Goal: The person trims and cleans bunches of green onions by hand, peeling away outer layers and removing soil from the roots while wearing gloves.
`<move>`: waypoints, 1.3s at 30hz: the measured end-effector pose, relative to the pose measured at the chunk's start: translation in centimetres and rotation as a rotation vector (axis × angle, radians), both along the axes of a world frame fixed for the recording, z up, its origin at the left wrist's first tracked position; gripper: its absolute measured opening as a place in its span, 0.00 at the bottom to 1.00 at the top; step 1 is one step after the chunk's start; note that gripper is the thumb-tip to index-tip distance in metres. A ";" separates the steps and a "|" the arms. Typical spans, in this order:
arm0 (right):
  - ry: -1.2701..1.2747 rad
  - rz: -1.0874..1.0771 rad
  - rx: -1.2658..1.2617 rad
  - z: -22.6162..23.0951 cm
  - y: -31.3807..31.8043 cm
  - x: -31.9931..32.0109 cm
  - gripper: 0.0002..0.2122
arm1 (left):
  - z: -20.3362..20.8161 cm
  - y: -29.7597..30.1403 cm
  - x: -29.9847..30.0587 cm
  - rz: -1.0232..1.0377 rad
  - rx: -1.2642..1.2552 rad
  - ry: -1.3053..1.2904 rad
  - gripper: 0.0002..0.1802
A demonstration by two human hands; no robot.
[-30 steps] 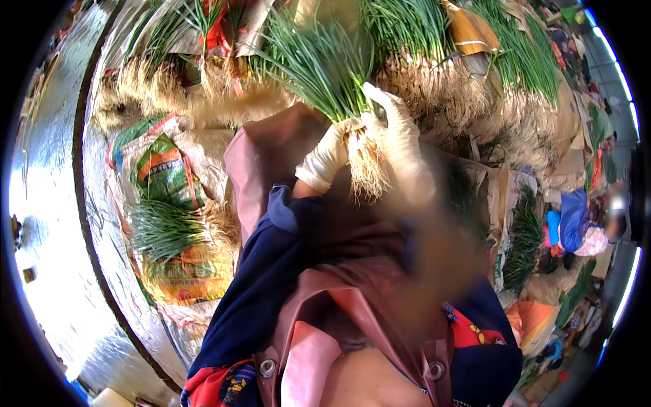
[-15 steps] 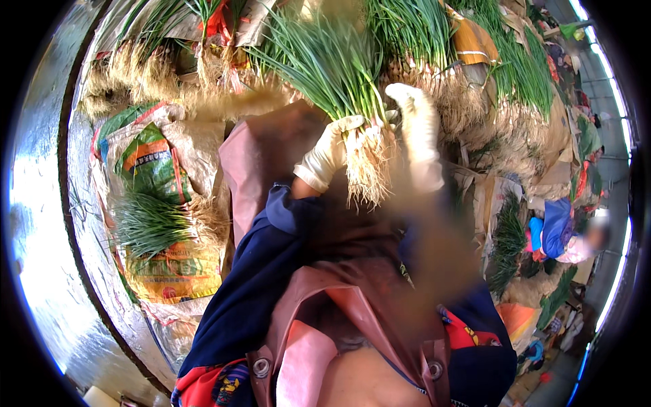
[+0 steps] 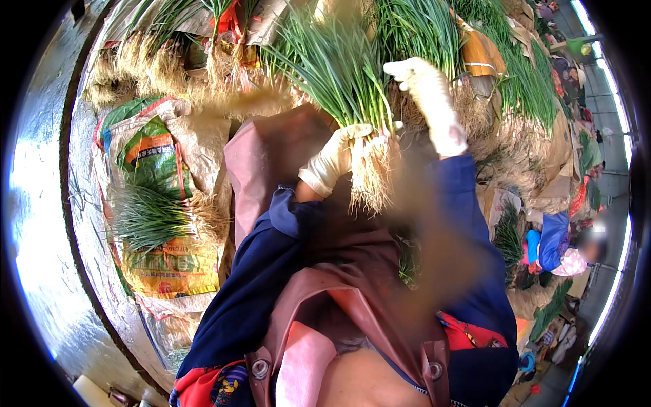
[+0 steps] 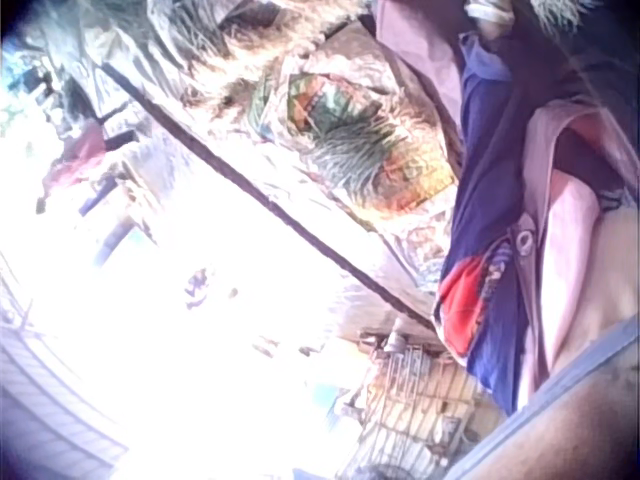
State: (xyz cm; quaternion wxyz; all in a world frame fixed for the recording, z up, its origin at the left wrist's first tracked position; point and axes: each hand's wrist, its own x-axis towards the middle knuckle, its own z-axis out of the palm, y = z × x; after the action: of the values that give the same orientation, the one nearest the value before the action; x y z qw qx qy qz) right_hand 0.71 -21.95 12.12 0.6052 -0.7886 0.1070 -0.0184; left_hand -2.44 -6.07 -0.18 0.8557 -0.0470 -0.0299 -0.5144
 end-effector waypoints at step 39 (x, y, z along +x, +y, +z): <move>0.403 0.369 -0.721 -4.1 -3.3 10.0 0.02 | -2.8 0.0 0.1 0.090 0.163 -0.054 0.33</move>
State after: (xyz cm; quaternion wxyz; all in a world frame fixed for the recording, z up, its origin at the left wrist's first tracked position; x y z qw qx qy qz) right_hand 10.67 -25.25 8.06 0.2521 -0.9428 0.0669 0.2077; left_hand -2.38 -6.12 -2.95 0.8779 0.0382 -0.0133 -0.4771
